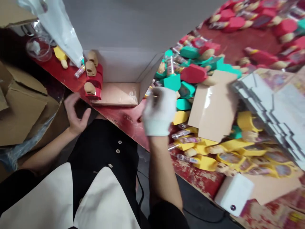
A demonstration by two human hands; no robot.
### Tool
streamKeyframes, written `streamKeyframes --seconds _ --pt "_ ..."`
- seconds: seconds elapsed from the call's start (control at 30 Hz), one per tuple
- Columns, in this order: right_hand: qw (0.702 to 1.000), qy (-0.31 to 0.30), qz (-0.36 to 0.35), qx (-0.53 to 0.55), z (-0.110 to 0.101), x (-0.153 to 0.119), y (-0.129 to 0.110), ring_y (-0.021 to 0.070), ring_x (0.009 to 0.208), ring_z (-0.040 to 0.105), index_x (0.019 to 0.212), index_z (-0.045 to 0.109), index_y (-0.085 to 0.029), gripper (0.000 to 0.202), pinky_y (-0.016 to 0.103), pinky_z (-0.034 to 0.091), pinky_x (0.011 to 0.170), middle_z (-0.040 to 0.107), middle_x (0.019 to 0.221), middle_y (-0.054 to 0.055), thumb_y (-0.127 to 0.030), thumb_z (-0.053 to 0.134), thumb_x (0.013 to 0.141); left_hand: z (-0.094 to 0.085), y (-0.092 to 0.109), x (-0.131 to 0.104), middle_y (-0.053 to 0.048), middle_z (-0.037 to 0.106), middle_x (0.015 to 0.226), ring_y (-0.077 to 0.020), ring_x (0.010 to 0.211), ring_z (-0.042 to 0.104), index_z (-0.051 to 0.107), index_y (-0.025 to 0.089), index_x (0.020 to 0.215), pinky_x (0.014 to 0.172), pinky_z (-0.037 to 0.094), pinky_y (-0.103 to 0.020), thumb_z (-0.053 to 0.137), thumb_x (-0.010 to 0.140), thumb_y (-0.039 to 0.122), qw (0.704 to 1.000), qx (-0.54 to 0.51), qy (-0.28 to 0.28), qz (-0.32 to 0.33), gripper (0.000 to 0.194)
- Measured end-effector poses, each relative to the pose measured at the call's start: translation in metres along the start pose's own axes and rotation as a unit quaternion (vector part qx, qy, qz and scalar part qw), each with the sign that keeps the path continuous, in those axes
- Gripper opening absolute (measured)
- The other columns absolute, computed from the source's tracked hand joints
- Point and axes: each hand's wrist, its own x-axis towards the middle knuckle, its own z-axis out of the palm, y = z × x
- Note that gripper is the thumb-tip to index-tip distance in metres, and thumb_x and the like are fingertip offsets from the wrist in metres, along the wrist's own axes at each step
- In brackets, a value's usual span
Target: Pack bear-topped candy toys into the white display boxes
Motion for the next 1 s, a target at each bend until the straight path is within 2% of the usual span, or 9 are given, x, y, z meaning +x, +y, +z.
streamKeyframes --seconds 0.03,0.1,0.23,0.4,0.53,0.67,0.8,0.9,1.0 --pt "0.997 -0.046 0.05 -0.047 -0.005 -0.002 0.025 0.0315 0.107 0.06 0.121 0.061 -0.015 0.034 0.051 0.051 0.092 0.059 0.114 0.019 -0.029 0.046 0.094 -0.002 0.004 0.015 -0.014 0.051 0.149 -0.0306 0.141 0.048 0.042 0.022 0.149 0.118 0.041 -0.051 0.063 0.091 0.064 0.998 -0.025 0.051 0.004 0.075" --pt "0.981 -0.157 0.047 -0.103 -0.008 -0.004 0.062 0.0363 0.11 0.058 0.122 0.065 -0.017 0.042 0.054 0.05 0.091 0.058 0.126 0.022 -0.021 0.057 0.081 -0.001 0.015 0.044 -0.011 0.038 0.159 -0.032 0.149 0.038 0.032 0.026 0.153 0.122 0.036 -0.051 0.06 0.088 0.073 0.991 -0.072 0.115 0.01 0.085" --pt "0.952 -0.232 -0.144 -0.137 -0.001 -0.005 0.086 0.0396 0.121 0.052 0.12 0.068 -0.021 0.043 0.056 0.046 0.098 0.047 0.151 0.017 -0.012 0.055 0.08 0.007 0.042 0.071 -0.004 0.039 0.156 -0.0301 0.15 0.038 0.034 0.034 0.151 0.123 0.036 -0.051 0.05 0.096 0.064 0.979 -0.114 0.155 0.061 0.065" --pt "0.953 -0.232 -0.181 -0.074 -0.005 0.003 0.089 0.0337 0.121 0.056 0.135 0.06 -0.016 0.059 0.05 0.051 0.098 0.054 0.144 0.019 -0.005 0.048 0.079 0.022 0.067 0.019 -0.01 0.054 0.139 -0.0264 0.133 0.053 0.048 0.028 0.142 0.115 0.045 -0.046 0.053 0.099 0.043 0.993 -0.094 0.029 0.063 0.046" --pt "0.98 -0.179 -0.05 -0.071 0.01 0.038 0.077 0.0303 0.118 0.057 0.131 0.06 -0.014 0.041 0.047 0.049 0.103 0.063 0.127 0.019 -0.019 0.052 0.091 0.044 0.081 -0.018 -0.014 0.059 0.136 -0.0255 0.13 0.056 0.054 0.022 0.135 0.114 0.045 -0.047 0.053 0.102 0.034 0.991 -0.089 -0.095 0.031 0.035" --pt "0.971 -0.202 0.058 -0.115 0.029 0.067 0.058 0.0286 0.109 0.058 0.122 0.059 -0.007 0.039 0.048 0.05 0.096 0.063 0.118 0.021 -0.028 0.065 0.091 0.056 0.084 -0.021 -0.016 0.062 0.133 -0.0245 0.128 0.058 0.058 0.019 0.13 0.112 0.049 -0.046 0.049 0.104 0.035 0.977 -0.113 -0.182 0.014 0.032" --pt "0.978 -0.159 0.06 -0.122 0.008 0.047 0.075 0.0337 0.113 0.056 0.118 0.061 -0.007 0.032 0.049 0.05 0.091 0.059 0.121 0.025 -0.019 0.06 0.089 0.061 0.079 -0.015 -0.014 0.066 0.125 -0.0238 0.123 0.062 0.065 0.019 0.119 0.112 0.05 -0.045 0.051 0.103 0.039 0.96 -0.162 -0.218 -0.063 0.029" --pt "0.989 -0.08 0.019 -0.122 -0.033 0.005 0.093 0.0364 0.112 0.055 0.121 0.062 -0.011 0.034 0.05 0.05 0.089 0.058 0.117 0.023 -0.02 0.056 0.089 0.078 0.087 -0.011 -0.015 0.068 0.124 -0.0229 0.116 0.067 0.062 0.019 0.124 0.101 0.057 -0.04 0.061 0.098 0.046 0.905 -0.284 -0.233 -0.214 0.038" --pt "0.993 -0.059 -0.05 -0.094 -0.07 -0.038 0.094 0.0344 0.106 0.056 0.121 0.064 -0.016 0.032 0.051 0.049 0.091 0.061 0.108 0.018 -0.025 0.051 0.093 0.103 0.106 -0.006 -0.014 0.066 0.131 -0.0204 0.107 0.071 0.051 0.022 0.136 0.087 0.061 -0.033 0.071 0.091 0.048 0.784 -0.434 -0.236 -0.375 0.056"
